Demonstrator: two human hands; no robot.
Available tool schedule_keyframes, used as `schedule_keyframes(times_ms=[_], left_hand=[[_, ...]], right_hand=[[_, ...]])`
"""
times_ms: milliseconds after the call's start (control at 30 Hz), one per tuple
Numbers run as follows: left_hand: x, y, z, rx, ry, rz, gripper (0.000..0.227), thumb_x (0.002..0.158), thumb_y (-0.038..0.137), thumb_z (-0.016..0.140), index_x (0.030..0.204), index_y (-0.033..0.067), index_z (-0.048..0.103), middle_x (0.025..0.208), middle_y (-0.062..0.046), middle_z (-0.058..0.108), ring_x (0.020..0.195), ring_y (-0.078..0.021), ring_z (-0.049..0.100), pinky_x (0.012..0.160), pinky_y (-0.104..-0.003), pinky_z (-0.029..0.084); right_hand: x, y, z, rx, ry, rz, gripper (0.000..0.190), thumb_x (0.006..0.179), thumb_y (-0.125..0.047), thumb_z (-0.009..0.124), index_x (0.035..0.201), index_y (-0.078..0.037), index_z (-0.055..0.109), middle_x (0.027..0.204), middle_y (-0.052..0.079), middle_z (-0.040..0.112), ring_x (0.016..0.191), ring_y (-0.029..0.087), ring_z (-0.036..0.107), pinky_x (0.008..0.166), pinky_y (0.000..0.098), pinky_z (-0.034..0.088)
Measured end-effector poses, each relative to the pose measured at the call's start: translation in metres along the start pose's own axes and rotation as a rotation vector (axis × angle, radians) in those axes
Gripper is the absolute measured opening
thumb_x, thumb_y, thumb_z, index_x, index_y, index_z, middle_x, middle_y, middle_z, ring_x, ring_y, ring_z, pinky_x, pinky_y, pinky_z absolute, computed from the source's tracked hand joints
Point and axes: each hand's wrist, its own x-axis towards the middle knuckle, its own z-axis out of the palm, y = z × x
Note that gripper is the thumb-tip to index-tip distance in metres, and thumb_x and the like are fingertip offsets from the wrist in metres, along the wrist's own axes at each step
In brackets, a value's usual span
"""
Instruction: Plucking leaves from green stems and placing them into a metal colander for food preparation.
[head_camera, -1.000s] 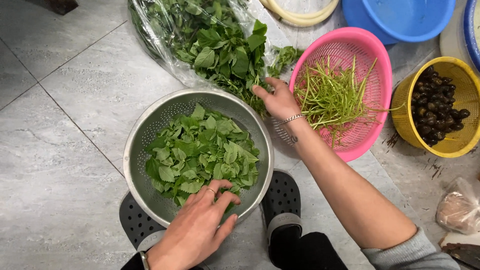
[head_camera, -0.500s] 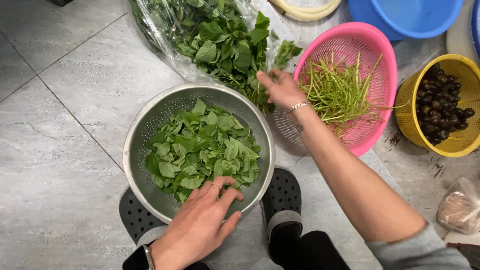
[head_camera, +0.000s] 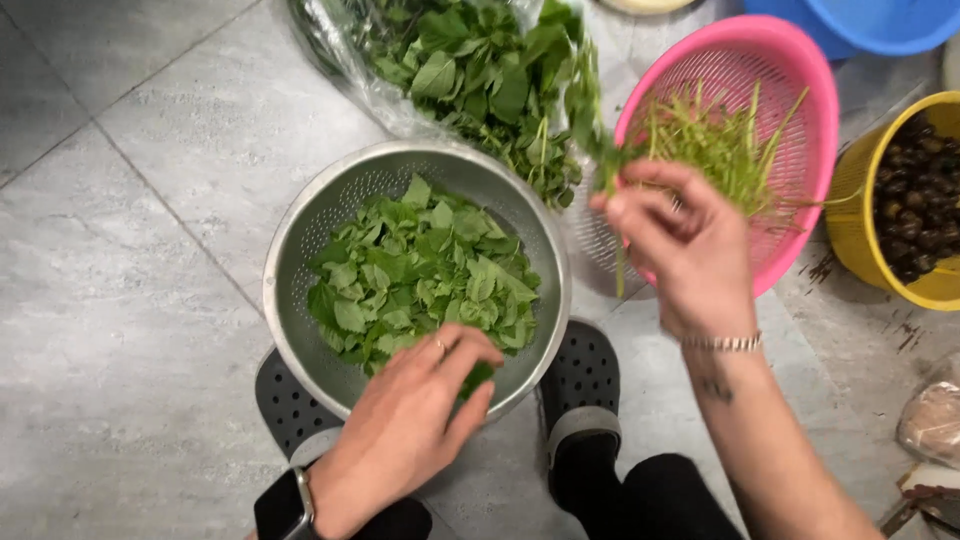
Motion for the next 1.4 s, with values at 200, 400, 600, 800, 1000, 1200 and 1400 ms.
schedule_keyframes(times_ms=[200,400,600,800,1000,1200,1400], left_hand=[[0.001,0.023,-0.024,-0.195,0.336,-0.014,0.018,0.111,0.014,0.081,0.128,0.0105,0.077,0.109,-0.002,0.083,0.081,-0.0156,0.079,0.066,-0.034,0.06],[0.002,0.031,-0.03,-0.358,0.421,-0.043,0.012,0.111,0.009,0.082,0.122,0.0074,0.076,0.102,-0.001,0.079,0.085,-0.0133,0.074,0.075,-0.031,0.061],[0.007,0.026,-0.025,-0.409,0.393,-0.014,0.026,0.116,0.027,0.076,0.128,0.0051,0.083,0.107,-0.004,0.083,0.089,-0.0141,0.076,0.074,-0.03,0.061],[0.009,0.016,-0.009,-0.653,0.399,-0.004,0.019,0.106,0.022,0.093,0.117,0.0069,0.09,0.101,-0.006,0.087,0.081,-0.0114,0.07,0.066,-0.024,0.057],[0.007,0.016,-0.006,-0.929,0.359,-0.138,0.013,0.109,0.015,0.093,0.117,0.0057,0.093,0.098,-0.001,0.088,0.076,-0.0032,0.06,0.066,-0.02,0.049],[0.007,0.016,-0.005,-0.846,0.401,-0.153,0.016,0.106,0.011,0.093,0.121,0.0086,0.086,0.093,0.006,0.074,0.077,-0.0037,0.058,0.067,-0.022,0.048],[0.005,0.014,-0.006,-0.82,0.403,-0.095,0.011,0.108,0.01,0.091,0.117,0.0101,0.085,0.099,0.004,0.075,0.081,-0.0055,0.06,0.072,-0.023,0.05]], right_hand=[[-0.071,0.069,0.008,0.459,-0.295,0.231,0.038,0.108,0.007,0.081,0.147,0.008,0.08,0.129,0.028,0.092,0.115,0.024,0.088,0.092,0.0252,0.068],[-0.082,0.058,0.007,0.34,-0.404,0.17,0.03,0.106,0.01,0.086,0.135,0.003,0.081,0.119,0.019,0.094,0.119,0.027,0.093,0.107,0.0305,0.071],[-0.088,0.061,0.012,0.426,-0.517,0.191,0.025,0.111,0.008,0.082,0.136,0.004,0.082,0.121,0.021,0.093,0.116,0.025,0.091,0.107,0.0308,0.072],[-0.099,0.057,0.019,0.303,-0.477,0.15,0.025,0.107,0.013,0.086,0.127,0.002,0.08,0.115,0.013,0.09,0.099,0.015,0.085,0.093,0.0249,0.073],[-0.101,0.052,0.023,0.231,-0.403,0.121,0.032,0.102,0.011,0.091,0.131,0.002,0.079,0.113,0.017,0.093,0.099,0.02,0.091,0.093,0.0263,0.075],[-0.097,0.051,0.02,0.354,-0.393,0.109,0.038,0.105,0.011,0.088,0.138,0.0,0.073,0.119,0.013,0.088,0.107,0.018,0.089,0.1,0.0284,0.077],[-0.094,0.053,0.015,0.326,-0.426,0.094,0.05,0.099,0.018,0.089,0.141,-0.002,0.072,0.116,0.014,0.09,0.107,0.017,0.088,0.1,0.0265,0.074]])
